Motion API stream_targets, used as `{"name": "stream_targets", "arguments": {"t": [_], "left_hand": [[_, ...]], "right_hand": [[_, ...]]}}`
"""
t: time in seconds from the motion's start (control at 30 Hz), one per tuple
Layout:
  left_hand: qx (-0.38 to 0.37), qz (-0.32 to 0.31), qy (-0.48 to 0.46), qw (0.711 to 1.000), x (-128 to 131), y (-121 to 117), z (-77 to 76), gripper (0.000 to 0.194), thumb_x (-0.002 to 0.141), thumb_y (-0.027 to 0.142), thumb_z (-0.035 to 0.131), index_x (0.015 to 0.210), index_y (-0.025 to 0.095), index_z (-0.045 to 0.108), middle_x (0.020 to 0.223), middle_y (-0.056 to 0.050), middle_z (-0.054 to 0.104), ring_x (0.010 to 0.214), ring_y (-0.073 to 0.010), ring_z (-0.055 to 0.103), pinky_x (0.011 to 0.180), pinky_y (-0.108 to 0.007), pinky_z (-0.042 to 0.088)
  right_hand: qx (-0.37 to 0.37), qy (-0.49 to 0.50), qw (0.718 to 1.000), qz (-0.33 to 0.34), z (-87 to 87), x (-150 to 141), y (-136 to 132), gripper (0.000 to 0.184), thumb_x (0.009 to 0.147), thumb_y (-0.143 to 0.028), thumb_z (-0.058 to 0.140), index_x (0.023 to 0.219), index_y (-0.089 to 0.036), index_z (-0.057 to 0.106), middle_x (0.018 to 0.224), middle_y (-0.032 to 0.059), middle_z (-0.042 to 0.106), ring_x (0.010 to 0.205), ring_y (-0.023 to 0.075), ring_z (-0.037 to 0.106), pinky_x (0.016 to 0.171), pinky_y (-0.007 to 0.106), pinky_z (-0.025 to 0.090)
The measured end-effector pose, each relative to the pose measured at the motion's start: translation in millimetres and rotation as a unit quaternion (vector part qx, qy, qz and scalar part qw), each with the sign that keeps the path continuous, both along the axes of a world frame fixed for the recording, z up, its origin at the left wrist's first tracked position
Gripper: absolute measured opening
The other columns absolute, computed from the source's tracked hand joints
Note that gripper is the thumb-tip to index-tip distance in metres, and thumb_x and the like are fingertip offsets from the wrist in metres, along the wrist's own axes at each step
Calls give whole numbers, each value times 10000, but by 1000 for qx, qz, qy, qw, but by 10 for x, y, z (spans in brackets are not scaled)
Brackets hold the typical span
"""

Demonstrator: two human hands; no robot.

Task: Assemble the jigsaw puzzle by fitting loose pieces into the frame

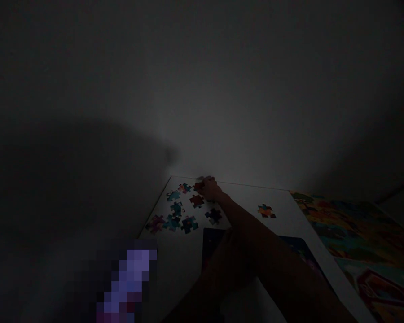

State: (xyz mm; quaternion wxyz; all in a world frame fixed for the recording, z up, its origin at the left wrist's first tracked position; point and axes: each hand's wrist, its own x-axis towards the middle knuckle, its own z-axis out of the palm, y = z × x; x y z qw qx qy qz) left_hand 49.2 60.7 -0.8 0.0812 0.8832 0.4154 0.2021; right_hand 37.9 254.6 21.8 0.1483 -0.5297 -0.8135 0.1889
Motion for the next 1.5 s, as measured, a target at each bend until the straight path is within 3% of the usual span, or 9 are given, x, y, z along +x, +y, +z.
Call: {"name": "stream_targets", "arguments": {"t": [0.13, 0.27, 0.37, 0.43, 0.53, 0.63, 0.87, 1.5], "left_hand": [[2, 15, -15, 1000, 12, 1, -16, 562, 984, 394, 395, 1498, 180, 315, 1533, -83, 401, 1423, -284, 326, 1195, -443, 234], [-3, 13, -6, 1000, 37, 3, 28, 505, 971, 414, 450, 1421, 187, 416, 1447, -103, 499, 1354, -273, 422, 1140, -458, 312], [-8, 37, 15, 999, 56, 9, 41, 492, 961, 442, 474, 1370, 170, 473, 1438, -143, 487, 1352, -301, 415, 1121, -488, 316], [-13, 37, 7, 999, 61, 21, 28, 485, 963, 435, 475, 1359, 155, 484, 1460, -165, 452, 1369, -322, 386, 1125, -504, 296], [-3, 30, 28, 999, 57, 38, 6, 487, 973, 458, 447, 1375, 185, 474, 1471, -144, 443, 1378, -300, 374, 1130, -483, 293], [-7, 29, 43, 999, 46, 44, 11, 530, 959, 507, 453, 1388, 196, 471, 1479, -146, 433, 1379, -306, 370, 1122, -489, 302], [-36, 34, 39, 998, 47, 64, 52, 600, 894, 549, 554, 1378, 198, 494, 1487, -144, 417, 1367, -327, 371, 1108, -496, 323], [-38, 32, 55, 997, 23, 107, -3, 595, 892, 537, 554, 1397, 234, 470, 1503, -108, 394, 1367, -321, 360, 1109, -524, 335]], "right_hand": [[-20, 30, 999, -40, 70, -12, -1, 525, 716, -313, 759, 1173, -117, 592, 1147, 199, 652, 1077, 316, 627, 850, 422, 522], [-33, 74, 995, -60, 198, 284, -138, 345, 840, -313, 608, 1137, -146, 557, 1027, 119, 700, 931, 222, 670, 761, 333, 535], [-56, 188, 980, -18, 321, 875, -431, 461, 854, -256, 564, 1291, -178, 437, 950, 49, 716, 830, 158, 670, 715, 269, 520], [-86, 291, 953, 16, 410, 1388, -734, 547, 819, -244, 592, 1334, -203, 412, 882, 20, 715, 752, 152, 660, 665, 262, 508], [-149, 343, 927, 0, 477, 2096, -1234, 383, 766, -330, 681, 1112, -204, 574, 847, 24, 707, 702, 155, 643, 628, 269, 494], [-227, 351, 909, -9, 391, 2501, -1578, 307, 761, -380, 715, 976, -191, 603, 807, 32, 705, 687, 154, 633, 623, 277, 482], [-257, 361, 896, -33, 123, 2474, -1722, 319, 765, -441, 703, 906, -189, 568, 701, 2, 671, 555, 118, 520, 529, 262, 393], [-230, 236, 940, -91, 147, 2509, -1801, 160, 841, -329, 602, 909, -183, 603, 836, 27, 686, 739, 162, 629, 663, 277, 461]]}}
